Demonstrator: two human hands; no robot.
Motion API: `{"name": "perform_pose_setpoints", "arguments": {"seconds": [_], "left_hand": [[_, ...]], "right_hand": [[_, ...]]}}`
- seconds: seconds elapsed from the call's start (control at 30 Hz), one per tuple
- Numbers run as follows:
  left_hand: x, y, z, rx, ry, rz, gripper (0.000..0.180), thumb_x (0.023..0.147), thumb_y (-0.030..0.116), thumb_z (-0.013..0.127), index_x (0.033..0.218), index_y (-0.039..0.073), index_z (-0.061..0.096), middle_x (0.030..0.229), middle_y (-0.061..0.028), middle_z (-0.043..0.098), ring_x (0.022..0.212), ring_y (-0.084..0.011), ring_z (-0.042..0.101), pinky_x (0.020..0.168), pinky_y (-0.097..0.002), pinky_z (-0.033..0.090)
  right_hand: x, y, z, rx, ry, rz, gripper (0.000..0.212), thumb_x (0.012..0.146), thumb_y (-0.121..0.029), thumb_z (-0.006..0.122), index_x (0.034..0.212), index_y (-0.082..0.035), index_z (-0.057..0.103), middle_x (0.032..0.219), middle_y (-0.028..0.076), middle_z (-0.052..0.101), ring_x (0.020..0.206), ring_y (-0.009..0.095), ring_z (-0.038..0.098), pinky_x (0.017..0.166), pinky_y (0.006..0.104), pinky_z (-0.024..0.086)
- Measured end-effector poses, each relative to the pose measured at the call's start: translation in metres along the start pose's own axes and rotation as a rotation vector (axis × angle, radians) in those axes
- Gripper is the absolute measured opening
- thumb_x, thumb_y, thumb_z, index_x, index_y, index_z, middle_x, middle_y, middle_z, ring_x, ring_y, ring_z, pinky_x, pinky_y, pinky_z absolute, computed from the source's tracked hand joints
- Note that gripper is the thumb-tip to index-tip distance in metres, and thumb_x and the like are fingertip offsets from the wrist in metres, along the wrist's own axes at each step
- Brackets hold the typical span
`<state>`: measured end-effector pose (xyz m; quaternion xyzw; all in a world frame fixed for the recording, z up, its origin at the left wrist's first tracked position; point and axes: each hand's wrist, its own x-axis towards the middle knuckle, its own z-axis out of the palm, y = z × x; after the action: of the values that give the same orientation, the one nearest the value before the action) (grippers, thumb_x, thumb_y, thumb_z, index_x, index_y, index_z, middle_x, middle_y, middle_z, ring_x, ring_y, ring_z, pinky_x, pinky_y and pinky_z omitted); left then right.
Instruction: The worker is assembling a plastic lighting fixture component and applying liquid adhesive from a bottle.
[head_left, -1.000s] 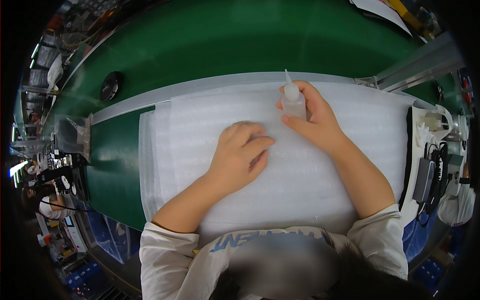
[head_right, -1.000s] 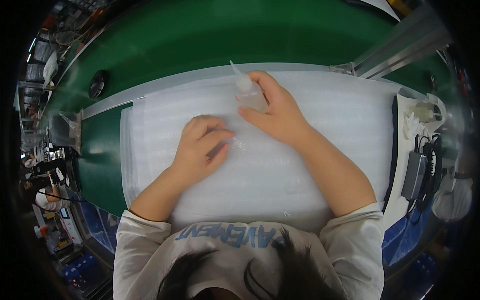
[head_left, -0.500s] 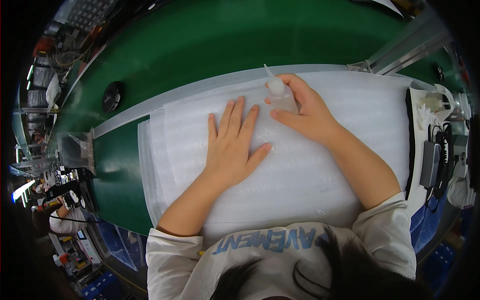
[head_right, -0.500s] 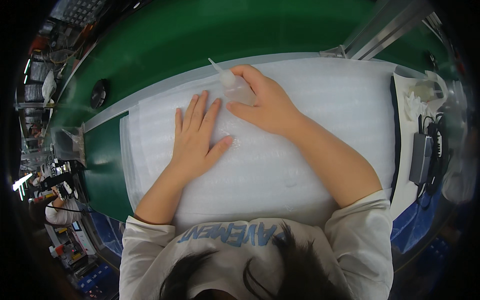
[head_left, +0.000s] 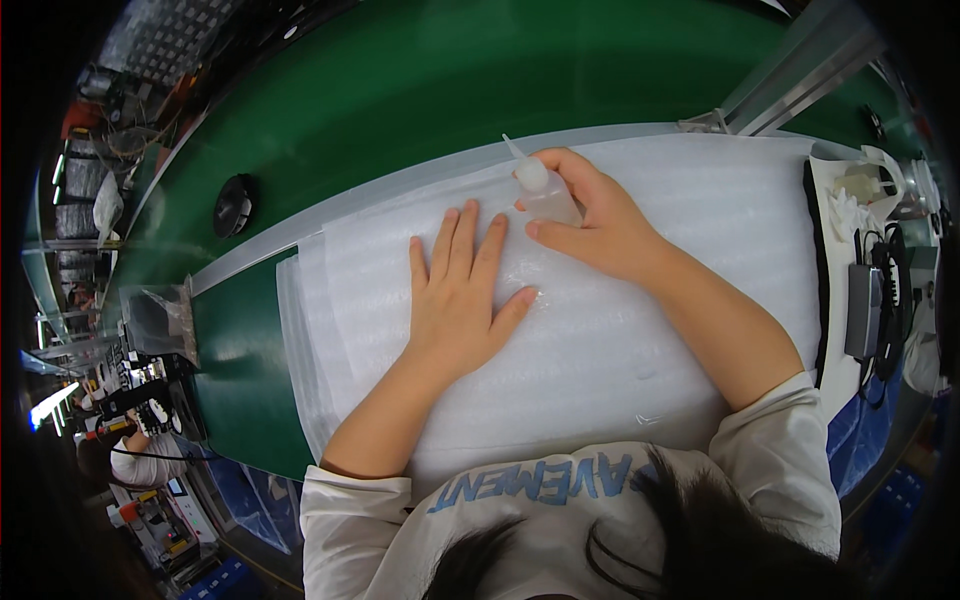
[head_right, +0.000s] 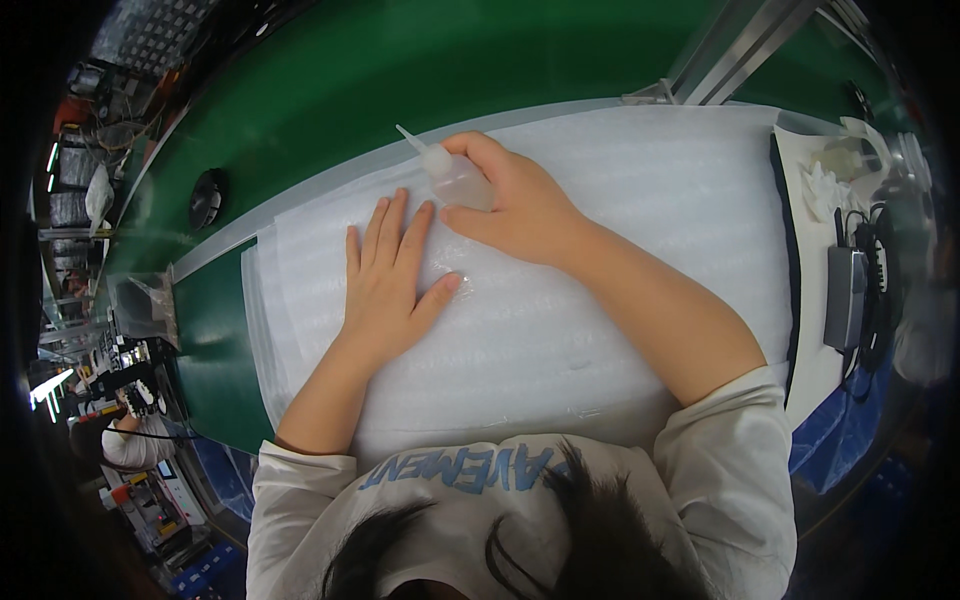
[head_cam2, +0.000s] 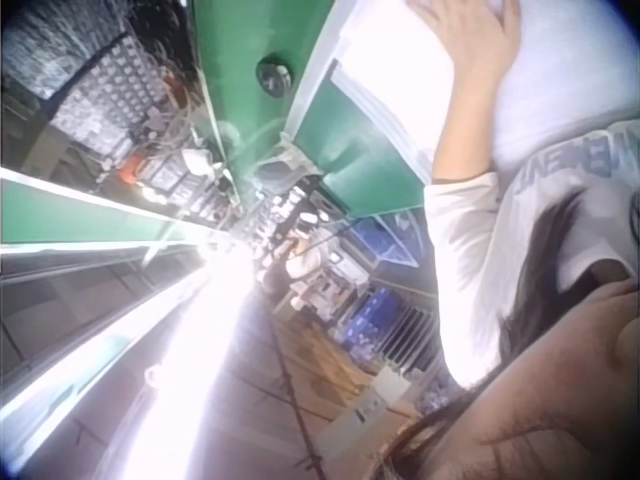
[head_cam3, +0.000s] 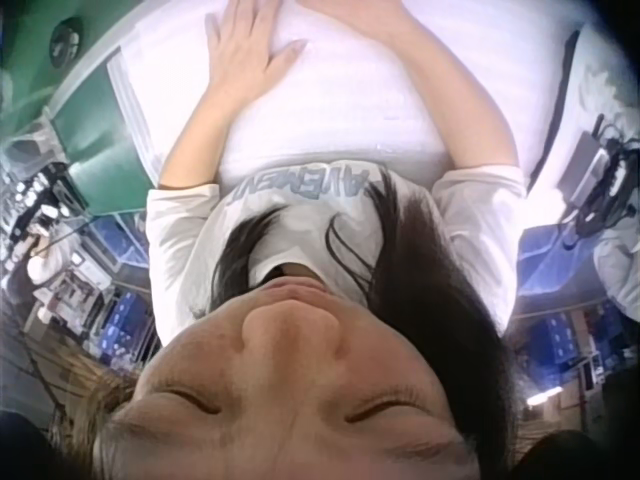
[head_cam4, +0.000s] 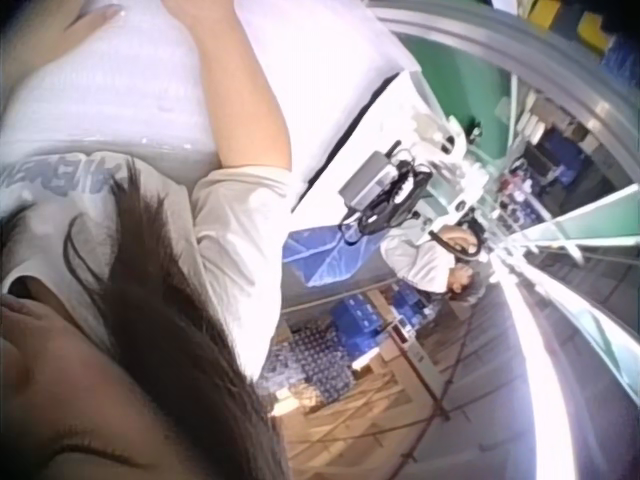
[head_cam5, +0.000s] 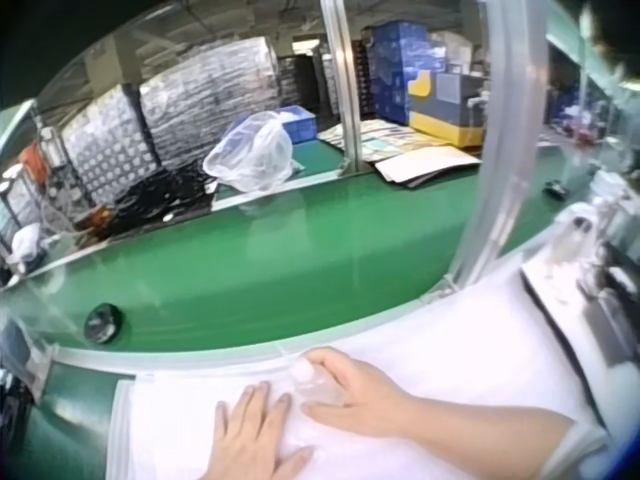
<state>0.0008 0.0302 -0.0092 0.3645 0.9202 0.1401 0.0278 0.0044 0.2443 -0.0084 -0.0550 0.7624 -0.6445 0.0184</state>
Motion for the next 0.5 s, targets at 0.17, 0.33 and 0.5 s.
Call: {"name": "perform_pose_setpoints", "arguments": {"seconds": [0.17, 0.33, 0.5], "left_hand": [[0.0, -0.0016, -0.0009, 0.005, -0.025, 0.0, 0.072, 0.09, 0.046, 0.055, 0.148, 0.008, 0.034, 0.156, -0.0206, 0.022, 0.144, -0.0398, 0.019, 0.112, -0.0631, 0.01], [-0.0004, -0.0062, -0.0023, -0.006, -0.058, 0.015, 0.071, 0.092, 0.046, 0.052, 0.149, 0.01, 0.032, 0.157, -0.0204, 0.021, 0.145, -0.0392, 0.017, 0.113, -0.0622, 0.009], [-0.0004, -0.0049, -0.0022, 0.014, -0.061, 0.018, 0.071, 0.092, 0.046, 0.051, 0.15, 0.01, 0.032, 0.157, -0.0204, 0.02, 0.146, -0.039, 0.016, 0.113, -0.0616, 0.008]], "right_hand": [[0.0, 0.0011, 0.0004, -0.006, 0.001, -0.011, 0.046, 0.083, -0.004, 0.068, 0.124, -0.007, 0.047, 0.111, 0.005, 0.056, 0.107, 0.014, 0.058, 0.091, 0.0315, 0.047], [0.0002, 0.001, 0.0007, -0.02, 0.001, -0.027, 0.046, 0.083, -0.005, 0.069, 0.124, -0.007, 0.047, 0.11, 0.005, 0.057, 0.107, 0.014, 0.057, 0.092, 0.0321, 0.046], [0.0, 0.0004, 0.0007, -0.041, 0.011, -0.021, 0.047, 0.083, -0.004, 0.069, 0.124, -0.007, 0.047, 0.11, 0.005, 0.058, 0.107, 0.014, 0.058, 0.093, 0.0321, 0.047]]}}
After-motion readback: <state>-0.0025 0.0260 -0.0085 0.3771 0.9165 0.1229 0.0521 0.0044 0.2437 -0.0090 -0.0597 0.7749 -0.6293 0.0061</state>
